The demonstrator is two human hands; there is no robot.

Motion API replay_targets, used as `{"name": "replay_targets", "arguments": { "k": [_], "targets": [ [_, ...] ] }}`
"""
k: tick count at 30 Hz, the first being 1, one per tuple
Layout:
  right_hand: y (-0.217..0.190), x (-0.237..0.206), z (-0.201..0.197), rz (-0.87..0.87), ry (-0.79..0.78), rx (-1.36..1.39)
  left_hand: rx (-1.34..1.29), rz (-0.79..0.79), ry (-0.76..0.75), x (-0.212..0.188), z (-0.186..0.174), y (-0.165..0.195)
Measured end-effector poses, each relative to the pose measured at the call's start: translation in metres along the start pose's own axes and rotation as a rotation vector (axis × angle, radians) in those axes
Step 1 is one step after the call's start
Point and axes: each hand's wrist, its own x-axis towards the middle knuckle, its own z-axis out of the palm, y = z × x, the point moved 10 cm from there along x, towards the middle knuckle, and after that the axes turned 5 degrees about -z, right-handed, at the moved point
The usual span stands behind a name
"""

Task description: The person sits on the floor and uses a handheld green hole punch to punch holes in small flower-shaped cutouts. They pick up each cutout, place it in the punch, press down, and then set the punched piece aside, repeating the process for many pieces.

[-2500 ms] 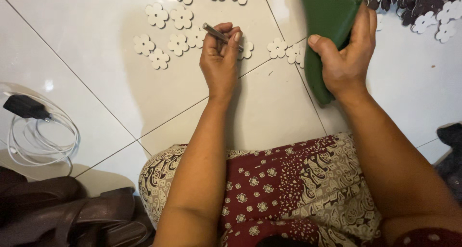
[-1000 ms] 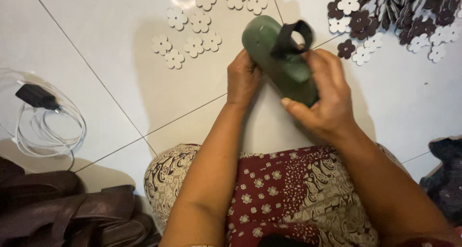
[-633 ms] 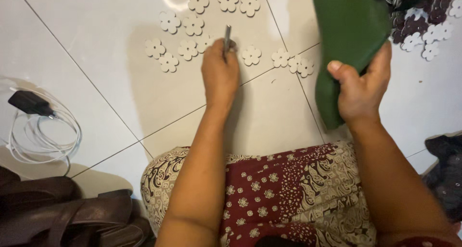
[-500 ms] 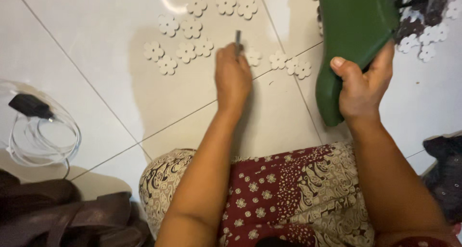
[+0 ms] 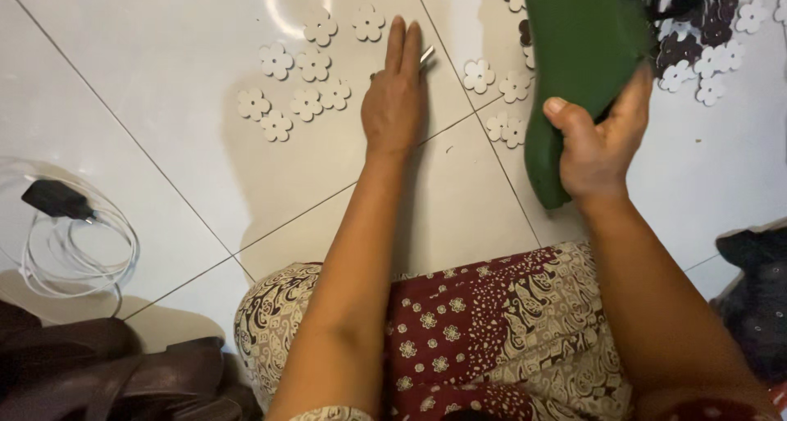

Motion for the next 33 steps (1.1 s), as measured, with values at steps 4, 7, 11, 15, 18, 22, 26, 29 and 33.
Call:
{"name": "replay_targets", "arguments": {
  "k": [4,7,11,15,18,22,26,29,33],
  "targets": [
    [-0.001,0.002,0.005,-0.034,-0.044,-0.172,0.043,0.051,-0.048,-0.029,-0.005,-0.004],
    [-0.004,0.002,0.019,-0.029,-0.100,-0.204,0.030,0.021,-0.043,-0.056,-0.017,-0.009],
    [-0.008,-0.001,0.039,-0.040,-0.204,-0.273,-0.371,-0.116,-0.031,-0.074,-0.030,-0.027],
    [-0.009,-0.006,0.055,-0.045,-0.274,-0.255,-1.010,-0.345,-0.020,-0.069,-0.019,-0.055],
    [-0.016,-0.006,0.062,-0.121,-0.276,-0.313,-1.258,-0.254,0.032,-0.052,-0.019,-0.056],
    [-0.012,-0.004,0.064,-0.056,-0.288,-0.316,-1.226,-0.122,0.117,-0.036,-0.024,-0.056],
    [-0.014,-0.001,0.066,-0.042,-0.293,-0.308,-1.383,-0.059,0.140,-0.030,-0.023,-0.054],
    [-0.011,0.002,0.067,-0.024,-0.300,-0.309,-1.487,-0.083,0.099,-0.027,-0.018,-0.052],
    [-0.006,0.001,0.071,-0.017,-0.333,-0.331,-1.465,-0.054,0.078,-0.025,-0.018,-0.049]
  ]
}}
